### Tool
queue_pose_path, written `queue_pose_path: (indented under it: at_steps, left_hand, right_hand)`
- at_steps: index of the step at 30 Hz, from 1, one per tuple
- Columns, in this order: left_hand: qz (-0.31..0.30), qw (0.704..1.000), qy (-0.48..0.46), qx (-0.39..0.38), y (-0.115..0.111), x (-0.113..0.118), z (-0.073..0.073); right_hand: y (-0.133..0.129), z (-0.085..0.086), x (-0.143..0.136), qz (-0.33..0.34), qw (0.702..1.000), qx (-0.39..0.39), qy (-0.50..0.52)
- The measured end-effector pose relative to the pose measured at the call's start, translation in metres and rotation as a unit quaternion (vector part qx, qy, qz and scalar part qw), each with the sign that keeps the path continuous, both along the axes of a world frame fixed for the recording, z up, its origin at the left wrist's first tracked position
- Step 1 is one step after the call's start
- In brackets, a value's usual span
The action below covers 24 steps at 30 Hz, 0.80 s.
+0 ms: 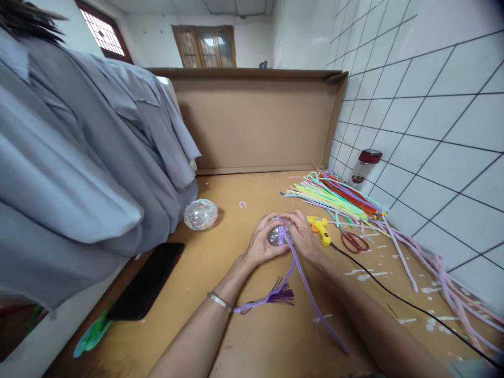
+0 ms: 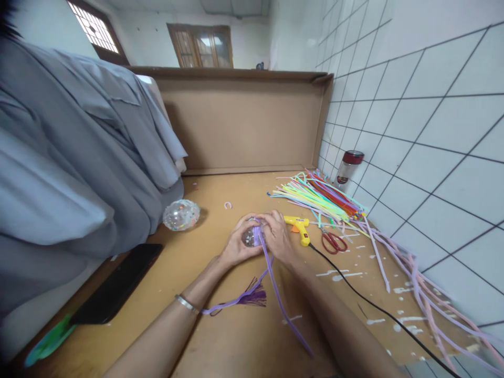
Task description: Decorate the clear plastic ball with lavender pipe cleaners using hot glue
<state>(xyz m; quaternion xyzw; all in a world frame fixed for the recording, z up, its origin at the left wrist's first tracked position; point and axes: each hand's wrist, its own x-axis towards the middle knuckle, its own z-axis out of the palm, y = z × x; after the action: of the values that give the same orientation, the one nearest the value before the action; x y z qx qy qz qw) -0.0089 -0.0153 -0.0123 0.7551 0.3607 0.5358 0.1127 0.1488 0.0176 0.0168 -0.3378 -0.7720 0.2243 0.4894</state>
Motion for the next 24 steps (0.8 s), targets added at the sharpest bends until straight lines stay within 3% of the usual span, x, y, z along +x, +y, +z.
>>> queue_pose_path:
  at_steps: [16,24]
  left_hand:
    - [0.004,0.999,-0.029,-0.029,0.006,-0.002,-0.007]
    - [-0.003,0.995,-0.088,-0.051,0.008,0.001,-0.014]
  right_hand:
    - [0.001,-0.002,0.001,0.008,1.0,-0.011,0.017]
    - [-0.001,-0.001,0.001,0.015,1.0,-0.011,0.02]
